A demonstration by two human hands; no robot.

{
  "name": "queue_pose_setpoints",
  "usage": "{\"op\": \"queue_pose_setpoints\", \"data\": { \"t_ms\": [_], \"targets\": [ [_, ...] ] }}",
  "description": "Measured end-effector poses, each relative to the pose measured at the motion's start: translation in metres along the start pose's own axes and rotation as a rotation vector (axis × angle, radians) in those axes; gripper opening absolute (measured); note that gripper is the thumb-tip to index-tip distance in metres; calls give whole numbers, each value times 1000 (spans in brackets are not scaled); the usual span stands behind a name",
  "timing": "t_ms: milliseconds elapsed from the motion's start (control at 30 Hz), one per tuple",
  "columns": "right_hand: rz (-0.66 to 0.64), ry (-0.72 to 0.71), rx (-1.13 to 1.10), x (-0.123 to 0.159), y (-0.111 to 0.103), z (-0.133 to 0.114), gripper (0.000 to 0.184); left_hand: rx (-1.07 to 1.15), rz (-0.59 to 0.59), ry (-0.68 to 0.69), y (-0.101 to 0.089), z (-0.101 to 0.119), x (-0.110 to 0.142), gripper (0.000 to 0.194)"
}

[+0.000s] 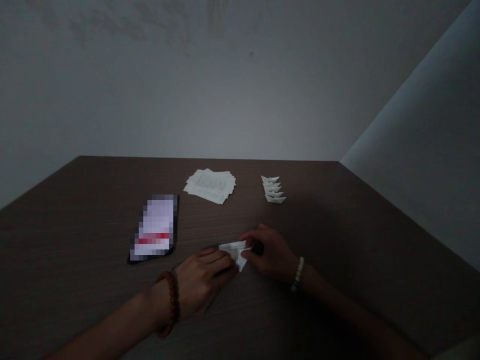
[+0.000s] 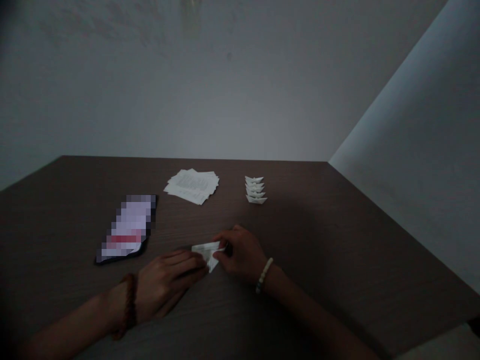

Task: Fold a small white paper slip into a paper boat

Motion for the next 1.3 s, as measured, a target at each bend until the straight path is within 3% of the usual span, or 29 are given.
{"op": "queue_pose_setpoints", "data": {
  "t_ms": [300, 1033, 1300],
  "targets": [
    [13, -14, 19, 2, 1, 0, 29, -17, -51, -10, 2, 0, -2, 38],
    [69, -12, 0, 3, -2, 4, 28, -47, -37, -20, 4, 0, 0, 42],
    [110, -93, 143, 6, -10, 0, 19, -51, -60, -44, 0, 2, 0, 43]
  ]
}}
Point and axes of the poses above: each hand's wrist, its own x-axis away from the middle knuckle, its own y-axis out of the palm, z = x × y, the point moved 2 cm from there along -x, towards the middle knuckle
